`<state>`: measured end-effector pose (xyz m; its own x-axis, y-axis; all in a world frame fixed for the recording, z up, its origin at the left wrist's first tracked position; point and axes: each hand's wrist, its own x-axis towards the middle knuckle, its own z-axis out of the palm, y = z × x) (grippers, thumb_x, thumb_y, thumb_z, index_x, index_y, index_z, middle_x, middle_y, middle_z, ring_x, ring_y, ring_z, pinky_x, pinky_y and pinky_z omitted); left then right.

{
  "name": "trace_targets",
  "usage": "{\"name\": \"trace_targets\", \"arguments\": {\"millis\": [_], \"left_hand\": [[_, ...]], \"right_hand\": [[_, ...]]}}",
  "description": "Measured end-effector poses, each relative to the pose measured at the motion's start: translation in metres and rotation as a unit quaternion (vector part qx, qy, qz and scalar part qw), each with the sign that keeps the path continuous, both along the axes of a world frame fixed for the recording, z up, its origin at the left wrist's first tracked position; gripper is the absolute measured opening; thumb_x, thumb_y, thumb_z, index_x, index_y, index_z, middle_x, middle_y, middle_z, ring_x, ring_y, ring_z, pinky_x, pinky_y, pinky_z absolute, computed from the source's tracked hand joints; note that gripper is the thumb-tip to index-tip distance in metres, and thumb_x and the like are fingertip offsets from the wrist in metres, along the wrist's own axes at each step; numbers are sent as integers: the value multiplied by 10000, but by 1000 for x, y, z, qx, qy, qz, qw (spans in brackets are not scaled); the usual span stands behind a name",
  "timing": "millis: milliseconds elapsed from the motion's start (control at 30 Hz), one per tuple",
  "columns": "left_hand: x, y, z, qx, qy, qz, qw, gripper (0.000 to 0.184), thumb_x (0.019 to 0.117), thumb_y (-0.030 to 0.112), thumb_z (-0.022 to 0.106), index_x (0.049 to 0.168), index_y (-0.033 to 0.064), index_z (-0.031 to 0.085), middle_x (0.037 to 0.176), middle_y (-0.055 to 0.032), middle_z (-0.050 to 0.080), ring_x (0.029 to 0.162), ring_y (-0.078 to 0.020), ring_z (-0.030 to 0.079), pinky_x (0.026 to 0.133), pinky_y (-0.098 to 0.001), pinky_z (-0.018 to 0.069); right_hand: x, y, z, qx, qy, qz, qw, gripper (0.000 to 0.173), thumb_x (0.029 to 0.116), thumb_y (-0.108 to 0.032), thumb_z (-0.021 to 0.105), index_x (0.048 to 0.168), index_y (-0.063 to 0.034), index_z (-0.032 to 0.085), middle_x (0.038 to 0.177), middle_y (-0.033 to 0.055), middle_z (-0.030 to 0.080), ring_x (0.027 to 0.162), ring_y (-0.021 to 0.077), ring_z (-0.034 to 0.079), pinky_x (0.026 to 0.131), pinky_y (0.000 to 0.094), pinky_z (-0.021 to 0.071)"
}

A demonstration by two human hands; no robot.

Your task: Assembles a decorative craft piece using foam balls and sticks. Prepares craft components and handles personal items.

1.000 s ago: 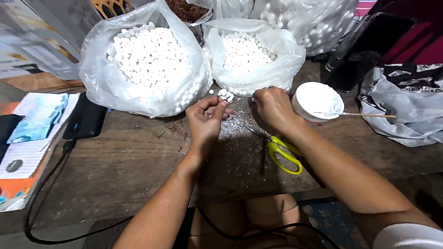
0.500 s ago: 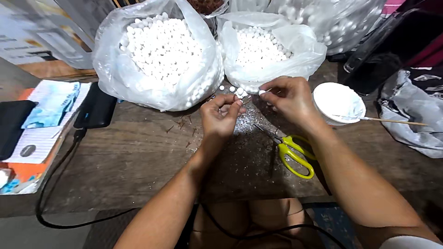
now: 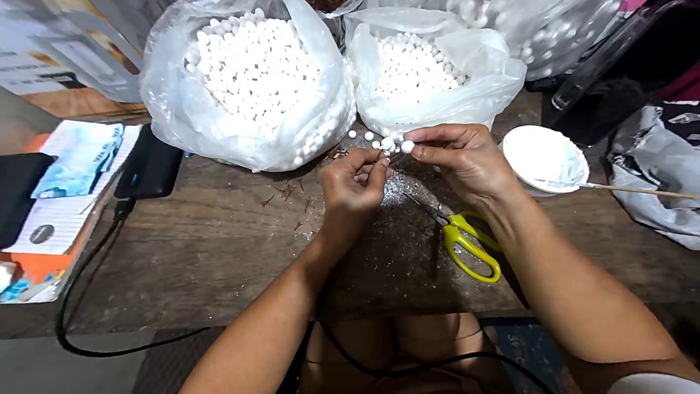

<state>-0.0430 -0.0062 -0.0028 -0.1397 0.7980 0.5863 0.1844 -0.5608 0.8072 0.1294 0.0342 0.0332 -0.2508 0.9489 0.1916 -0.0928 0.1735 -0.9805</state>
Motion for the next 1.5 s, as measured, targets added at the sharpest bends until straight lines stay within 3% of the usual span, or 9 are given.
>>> {"name": "trace_targets", "arguments": {"millis": [467, 667, 867, 1067, 1233, 1500], "left_hand": [[-1, 0, -2, 11, 47, 23, 999, 72, 895, -59, 651, 931, -93, 702, 819, -94, 701, 698, -3, 675, 674, -151, 578], [-1, 2, -4, 26, 68, 36, 997, 88, 888, -44, 638, 914, -83, 712, 790, -97, 711, 676, -6, 674, 656, -147, 565], [-3, 3, -7, 70, 134, 71, 986, 100, 879, -30, 629, 872, -73, 719, 730, -104, 673, 601, 2, 597, 597, -120, 499], [-2, 4, -8, 96, 151, 96, 979, 106, 868, -28, 623, 852, -70, 719, 698, -103, 662, 581, -7, 578, 580, -120, 477], [-2, 4, -7, 94, 144, 94, 981, 98, 867, -36, 629, 851, -78, 716, 713, -111, 666, 591, 0, 586, 588, -110, 485], [-2, 3, -7, 110, 172, 106, 973, 108, 875, -18, 635, 854, -76, 723, 717, -128, 662, 612, -36, 598, 608, -123, 488]], "right_hand": [[-1, -2, -3, 78, -45, -6, 996, 222, 854, 132, 672, 1011, -2, 753, 946, -3, 761, 848, 17, 707, 820, 184, 593], [-1, -2, -5, 132, -91, -6, 987, 207, 859, 90, 689, 1037, 1, 749, 968, 4, 751, 813, -11, 682, 774, 152, 576], [-1, -3, -3, 197, -169, -13, 966, 163, 901, -15, 691, 1048, -10, 762, 985, 26, 729, 839, -22, 660, 763, 130, 550], [-3, -8, -1, 207, -213, -32, 954, 162, 950, -76, 664, 1059, -28, 774, 974, 17, 726, 822, -48, 638, 745, 104, 518], [-3, -12, 1, 197, -223, -22, 955, 180, 948, -43, 662, 1096, -19, 762, 1005, 35, 719, 817, -31, 636, 737, 104, 518], [-4, -9, -2, 198, -226, -28, 953, 137, 955, -92, 672, 1026, -28, 770, 926, 3, 712, 718, -67, 596, 670, 92, 497]]}}
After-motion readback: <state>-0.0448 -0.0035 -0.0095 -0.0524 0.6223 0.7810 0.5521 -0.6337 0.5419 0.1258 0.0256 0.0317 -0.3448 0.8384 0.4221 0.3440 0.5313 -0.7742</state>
